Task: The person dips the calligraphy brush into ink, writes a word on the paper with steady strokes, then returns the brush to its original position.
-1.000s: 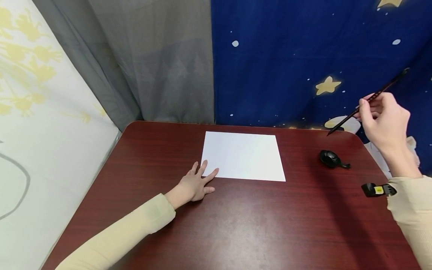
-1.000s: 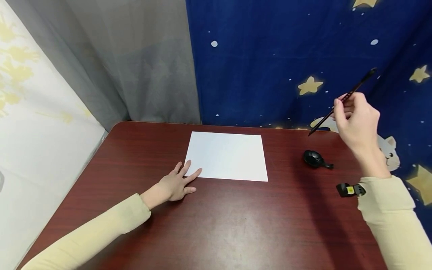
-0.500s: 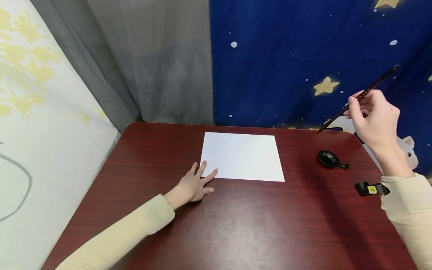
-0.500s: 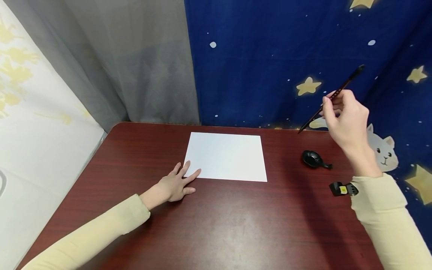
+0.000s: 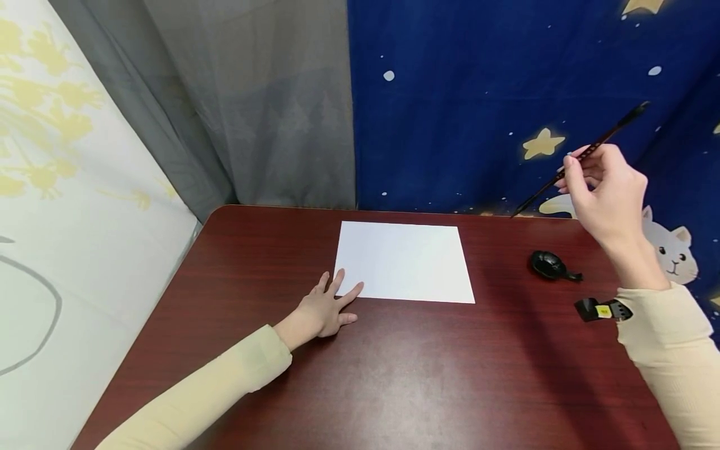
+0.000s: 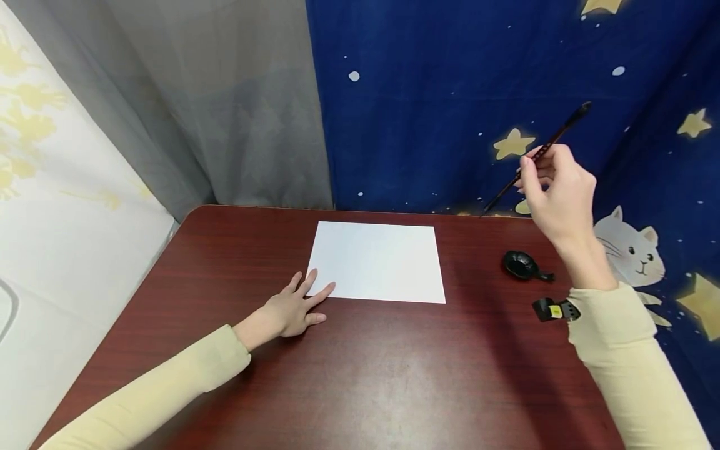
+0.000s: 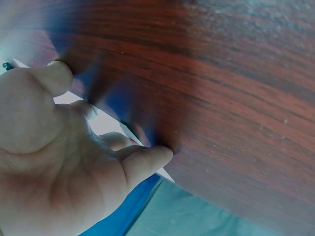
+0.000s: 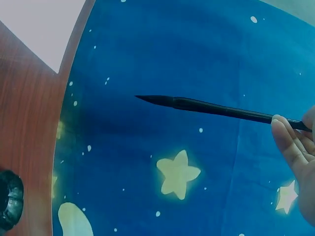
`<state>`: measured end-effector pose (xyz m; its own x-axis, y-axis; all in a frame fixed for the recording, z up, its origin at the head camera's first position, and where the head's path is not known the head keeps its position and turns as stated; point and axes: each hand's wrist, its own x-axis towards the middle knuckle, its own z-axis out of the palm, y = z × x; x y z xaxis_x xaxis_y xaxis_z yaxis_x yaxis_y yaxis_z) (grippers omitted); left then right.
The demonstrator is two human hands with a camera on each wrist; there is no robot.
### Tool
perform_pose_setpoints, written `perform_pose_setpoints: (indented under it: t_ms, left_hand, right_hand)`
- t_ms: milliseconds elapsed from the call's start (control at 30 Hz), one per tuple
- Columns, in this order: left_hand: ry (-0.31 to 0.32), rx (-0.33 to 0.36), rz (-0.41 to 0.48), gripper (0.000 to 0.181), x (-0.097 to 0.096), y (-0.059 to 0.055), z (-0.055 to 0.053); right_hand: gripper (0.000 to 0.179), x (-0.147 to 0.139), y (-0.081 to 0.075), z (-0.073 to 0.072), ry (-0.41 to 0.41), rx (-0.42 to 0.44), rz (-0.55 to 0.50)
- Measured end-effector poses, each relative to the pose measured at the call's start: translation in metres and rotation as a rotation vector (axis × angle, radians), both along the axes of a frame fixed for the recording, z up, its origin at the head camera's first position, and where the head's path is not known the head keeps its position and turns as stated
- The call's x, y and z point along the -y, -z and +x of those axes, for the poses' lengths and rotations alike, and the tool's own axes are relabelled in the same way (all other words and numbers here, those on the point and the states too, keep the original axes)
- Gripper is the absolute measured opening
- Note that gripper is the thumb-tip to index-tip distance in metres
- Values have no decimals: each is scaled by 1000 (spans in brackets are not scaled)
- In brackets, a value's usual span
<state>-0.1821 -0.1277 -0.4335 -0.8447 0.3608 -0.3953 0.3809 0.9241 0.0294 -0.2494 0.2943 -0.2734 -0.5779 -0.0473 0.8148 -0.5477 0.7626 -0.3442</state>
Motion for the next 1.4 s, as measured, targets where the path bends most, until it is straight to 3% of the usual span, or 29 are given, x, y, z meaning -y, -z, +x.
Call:
perform_pose_setpoints:
  t_ms: [400, 667, 867, 967, 1133, 1400]
  left_hand:
    - [-5, -2, 0, 65, 0, 1, -1]
    - [0, -5, 4, 65, -2, 1, -2]
    - [-2, -6, -1, 64, -3, 1, -3]
    - [-6, -4, -3, 64, -3, 0, -2]
    - [-13, 1, 0, 64, -3, 0, -2]
    - [-7, -4, -8, 64, -4, 1, -2]
  right_hand:
    - [28, 18, -7, -5, -78, -33, 26]
    - [21, 27, -9, -11, -85, -29, -39]
    - [20, 44, -16, -2, -73, -11, -70]
    - [19, 45, -15, -8, -89, -17, -77]
    - [18, 47, -14, -14, -134, -38, -49]
    - [16, 63, -15, -14, -121, -34, -8]
